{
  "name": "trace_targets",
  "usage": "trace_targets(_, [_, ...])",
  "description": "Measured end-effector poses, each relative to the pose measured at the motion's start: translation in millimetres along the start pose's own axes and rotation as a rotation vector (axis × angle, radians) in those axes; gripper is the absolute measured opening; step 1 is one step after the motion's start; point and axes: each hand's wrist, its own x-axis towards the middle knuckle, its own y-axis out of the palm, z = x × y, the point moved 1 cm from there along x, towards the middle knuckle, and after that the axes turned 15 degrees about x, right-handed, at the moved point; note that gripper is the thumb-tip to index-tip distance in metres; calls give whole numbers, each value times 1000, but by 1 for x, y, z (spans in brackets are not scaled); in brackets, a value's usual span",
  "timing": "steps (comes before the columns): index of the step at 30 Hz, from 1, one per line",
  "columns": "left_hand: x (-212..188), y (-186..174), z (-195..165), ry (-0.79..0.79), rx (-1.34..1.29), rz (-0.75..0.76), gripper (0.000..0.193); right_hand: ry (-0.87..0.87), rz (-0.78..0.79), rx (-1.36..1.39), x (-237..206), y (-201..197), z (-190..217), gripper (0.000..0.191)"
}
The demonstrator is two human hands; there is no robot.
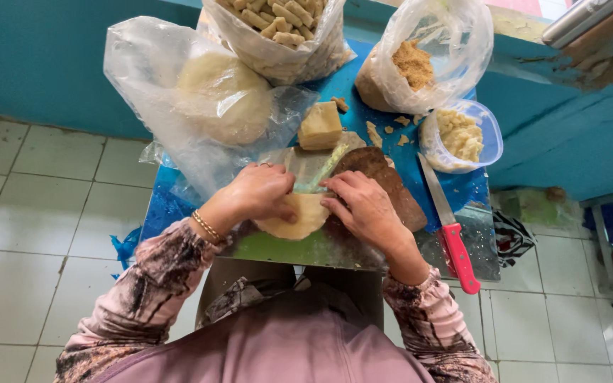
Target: The person cuts a round dough sheet into smaller pieces with a knife, pinches off small portions, rolls each portion between the fingers into a short cylinder, and places the finished cylinders into a plastic bag with others. The person works through several dough pieces one at a time on the table.
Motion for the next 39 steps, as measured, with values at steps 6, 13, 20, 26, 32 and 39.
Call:
trace_targets(6, [-12,-18,-20,171,-250,-125,51,-175,32,149,-4,-8,13,67])
trace_targets(13, [-32,-44,-54,151,-487,-174,55,179,90,646,-47,-25,-15,48])
trace_targets(20, [69,-24,-76,9,-854,-40,41,483,-368,886,-76,-75,-97,31])
trace_targets(26, [100,-3,-82,-146,-719,-271,37,469,-517,310,-68,-69,-121,30])
trace_targets(32, [68,-2,-92,-100,-419,-550,29,439,-466,-556,-126,-82,-63,37])
trace_targets(39, [38,-3,-93,-39,-628,-618,39,513,-417,-538,-163,-76,-59,36])
